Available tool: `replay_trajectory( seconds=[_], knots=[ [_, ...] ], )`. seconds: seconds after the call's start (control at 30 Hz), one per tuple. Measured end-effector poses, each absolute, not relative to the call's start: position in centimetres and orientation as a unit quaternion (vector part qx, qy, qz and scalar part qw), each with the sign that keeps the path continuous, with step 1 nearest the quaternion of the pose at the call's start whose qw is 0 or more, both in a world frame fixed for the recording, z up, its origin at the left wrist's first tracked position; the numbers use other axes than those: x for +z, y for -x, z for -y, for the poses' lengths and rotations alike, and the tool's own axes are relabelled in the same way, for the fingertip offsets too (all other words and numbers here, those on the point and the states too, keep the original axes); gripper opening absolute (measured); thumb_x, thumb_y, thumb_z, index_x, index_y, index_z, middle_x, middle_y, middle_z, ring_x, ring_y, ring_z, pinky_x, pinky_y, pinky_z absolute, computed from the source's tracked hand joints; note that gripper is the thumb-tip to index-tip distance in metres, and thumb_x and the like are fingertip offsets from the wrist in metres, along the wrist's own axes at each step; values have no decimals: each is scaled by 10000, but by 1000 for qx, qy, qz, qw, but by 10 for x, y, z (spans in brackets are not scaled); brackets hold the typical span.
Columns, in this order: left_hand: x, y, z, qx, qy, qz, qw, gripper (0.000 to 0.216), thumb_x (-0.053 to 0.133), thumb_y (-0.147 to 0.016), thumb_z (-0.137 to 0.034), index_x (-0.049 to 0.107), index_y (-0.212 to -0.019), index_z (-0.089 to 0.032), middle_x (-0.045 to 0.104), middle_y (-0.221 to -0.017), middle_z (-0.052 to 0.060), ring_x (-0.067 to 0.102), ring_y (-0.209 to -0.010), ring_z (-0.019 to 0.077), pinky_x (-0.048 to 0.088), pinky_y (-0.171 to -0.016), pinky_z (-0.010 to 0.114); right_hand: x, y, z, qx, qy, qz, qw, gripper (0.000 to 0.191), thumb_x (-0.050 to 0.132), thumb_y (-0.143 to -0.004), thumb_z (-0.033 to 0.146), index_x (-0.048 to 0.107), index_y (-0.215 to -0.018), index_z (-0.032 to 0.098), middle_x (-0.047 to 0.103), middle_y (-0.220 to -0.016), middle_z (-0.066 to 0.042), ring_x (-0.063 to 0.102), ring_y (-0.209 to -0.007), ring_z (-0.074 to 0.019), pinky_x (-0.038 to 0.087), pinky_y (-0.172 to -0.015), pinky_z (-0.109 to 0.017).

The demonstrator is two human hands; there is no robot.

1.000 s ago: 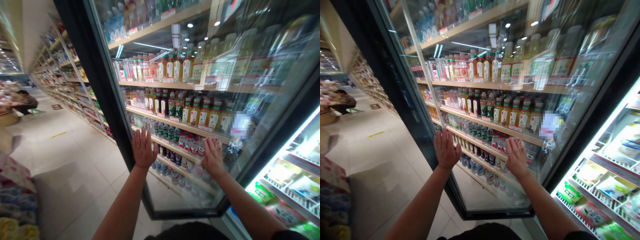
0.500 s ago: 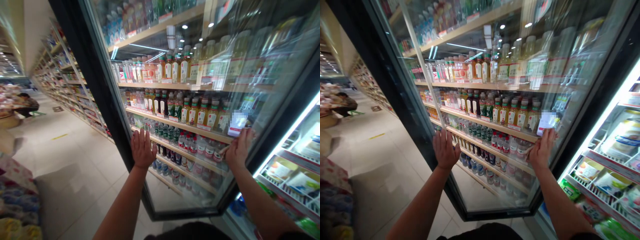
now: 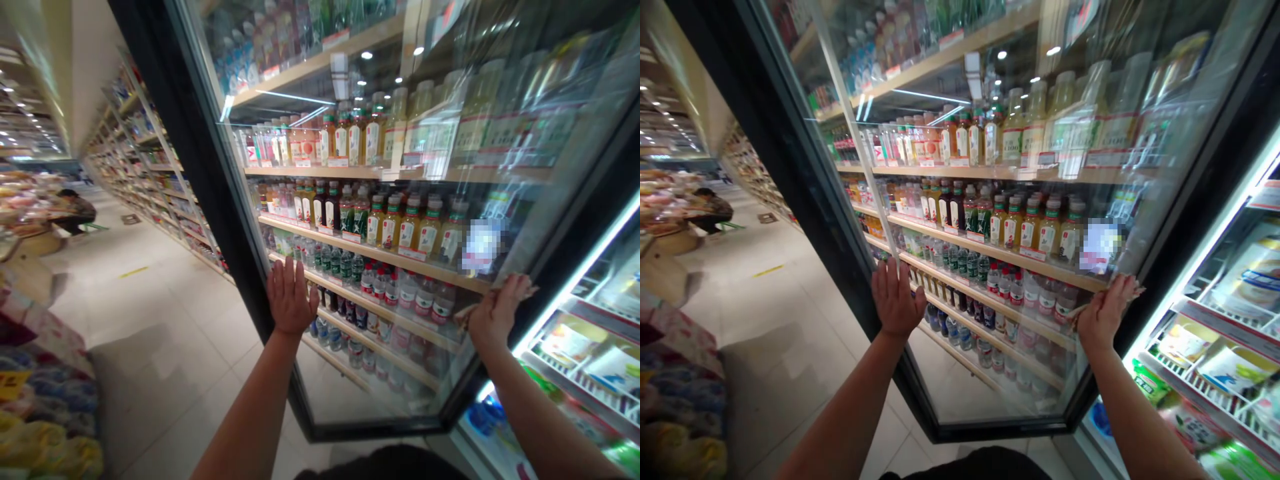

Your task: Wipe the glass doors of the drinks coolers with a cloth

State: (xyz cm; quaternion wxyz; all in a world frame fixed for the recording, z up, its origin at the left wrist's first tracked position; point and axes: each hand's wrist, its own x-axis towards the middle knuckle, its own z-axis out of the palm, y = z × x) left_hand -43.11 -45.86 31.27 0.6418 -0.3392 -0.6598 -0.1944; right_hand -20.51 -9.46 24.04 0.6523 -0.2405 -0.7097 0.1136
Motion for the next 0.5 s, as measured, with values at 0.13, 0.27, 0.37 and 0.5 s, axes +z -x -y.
replay_trajectory(
  seconds=[0.13,0.27,0.37,0.5],
  knots=[
    [312,429,459,-187,337,662,643,712,523,-923,-283,273,-1559,-84,336,-1586,210,200,-1530,318,239,-1236,494,248,204,95,114,238,707,656,644,360,-986,252,220,-1599,113,155,-1661,-213,128,-1546,-361,143,-1223,-652],
    [312,427,459,-180,334,659,649,703,513,-925,-286,284,-1555,-74,334,-1588,206,210,-1529,321,238,-1237,490,265,210,92,101,222,699,673,654,403,-972,243,242,-1596,130,187,-1658,-196,163,-1542,-354,177,-1220,-643],
    [312,428,460,-175,328,659,654,698,509,-925,-295,296,-1549,-64,340,-1585,209,214,-1528,324,236,-1238,491,284,223,105,91,205,685,694,619,381,-986,237,274,-1586,131,212,-1652,-195,188,-1537,-355,186,-1214,-655],
    [312,429,460,-170,325,661,655,709,509,-921,-298,287,-1553,-69,346,-1580,207,223,-1525,321,243,-1237,492,283,243,144,32,136,721,679,621,348,-990,184,232,-1601,179,214,-1661,-161,187,-1540,-343,210,-1201,-676]
  ],
)
